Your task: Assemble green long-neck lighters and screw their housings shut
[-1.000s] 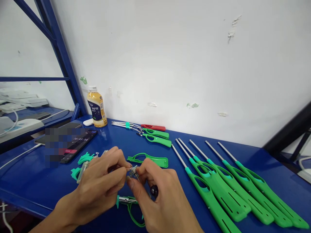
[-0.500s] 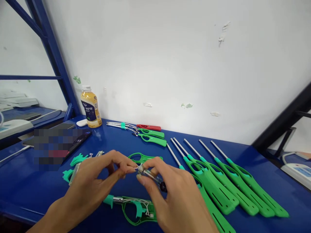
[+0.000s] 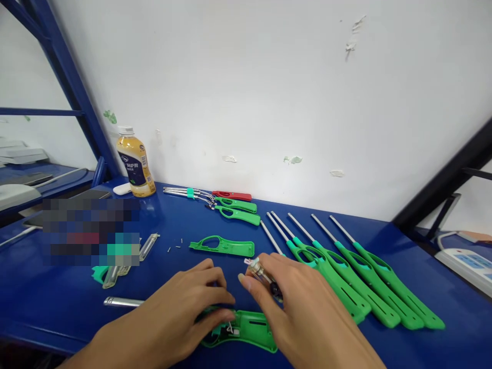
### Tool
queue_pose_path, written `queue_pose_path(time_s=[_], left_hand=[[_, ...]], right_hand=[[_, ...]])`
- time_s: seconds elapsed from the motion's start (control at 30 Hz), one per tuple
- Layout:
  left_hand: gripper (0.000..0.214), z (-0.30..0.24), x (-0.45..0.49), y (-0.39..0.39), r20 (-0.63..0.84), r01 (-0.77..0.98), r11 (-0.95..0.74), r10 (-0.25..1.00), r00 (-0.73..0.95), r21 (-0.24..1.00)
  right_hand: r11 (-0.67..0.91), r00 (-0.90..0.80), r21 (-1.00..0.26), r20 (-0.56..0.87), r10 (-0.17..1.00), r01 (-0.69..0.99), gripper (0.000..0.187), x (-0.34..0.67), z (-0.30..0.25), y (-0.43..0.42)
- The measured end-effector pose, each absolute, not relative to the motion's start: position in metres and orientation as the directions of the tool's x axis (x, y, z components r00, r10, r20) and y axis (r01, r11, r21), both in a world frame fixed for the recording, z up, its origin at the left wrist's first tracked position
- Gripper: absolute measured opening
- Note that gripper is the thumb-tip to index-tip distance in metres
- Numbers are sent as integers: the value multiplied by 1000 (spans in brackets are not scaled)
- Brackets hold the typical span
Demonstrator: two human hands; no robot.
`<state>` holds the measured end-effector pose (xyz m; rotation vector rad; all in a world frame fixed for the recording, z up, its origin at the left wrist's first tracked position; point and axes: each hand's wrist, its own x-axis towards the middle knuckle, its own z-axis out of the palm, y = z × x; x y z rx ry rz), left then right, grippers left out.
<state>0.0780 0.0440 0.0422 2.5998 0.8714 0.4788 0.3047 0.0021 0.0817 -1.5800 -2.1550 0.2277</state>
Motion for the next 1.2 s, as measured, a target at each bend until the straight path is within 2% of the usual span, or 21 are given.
queue_pose_path(time_s=[0.23,0.37,0.43,0.53,0.7,0.8,0.9,1.0,1.07,1.2], left_hand=[[16,40,80,40,195,516,-767,612,766,382],[15,40,80,41,218,504,-790,592,776,349],[15,38,80,43,235,501,-795,589,773,342],[15,32,79,41,282,487,-800,586,759,351],[17,16,73,34,420,402,-813,568,708,421],[18,5,71,33,534,371,-818,571,623,440],[17,-1,70,36,569,359,-828,559,604,432],[18,-1,70,38,581,348,-824,564,587,448],[20,1,70,38,598,337,-834,549,584,436],[21,4,72,37,617,327,-852,521,590,408]], right_hand=[[449,-328,-297,379,866,843,39,312,74,9],[486,-342,-219,475,811,846,32,315,71,13],[496,-338,-212,508,792,842,38,315,72,14],[496,-334,-227,505,796,838,43,314,71,13],[523,-370,-190,513,774,831,23,311,48,-1],[528,-373,-217,497,784,821,21,310,26,-11],[537,-338,-239,558,758,809,27,310,10,-16],[567,-326,-266,602,729,779,18,310,2,-17],[583,-352,-229,610,710,779,16,312,-1,-17],[587,-380,-134,644,664,798,23,315,-4,-19]])
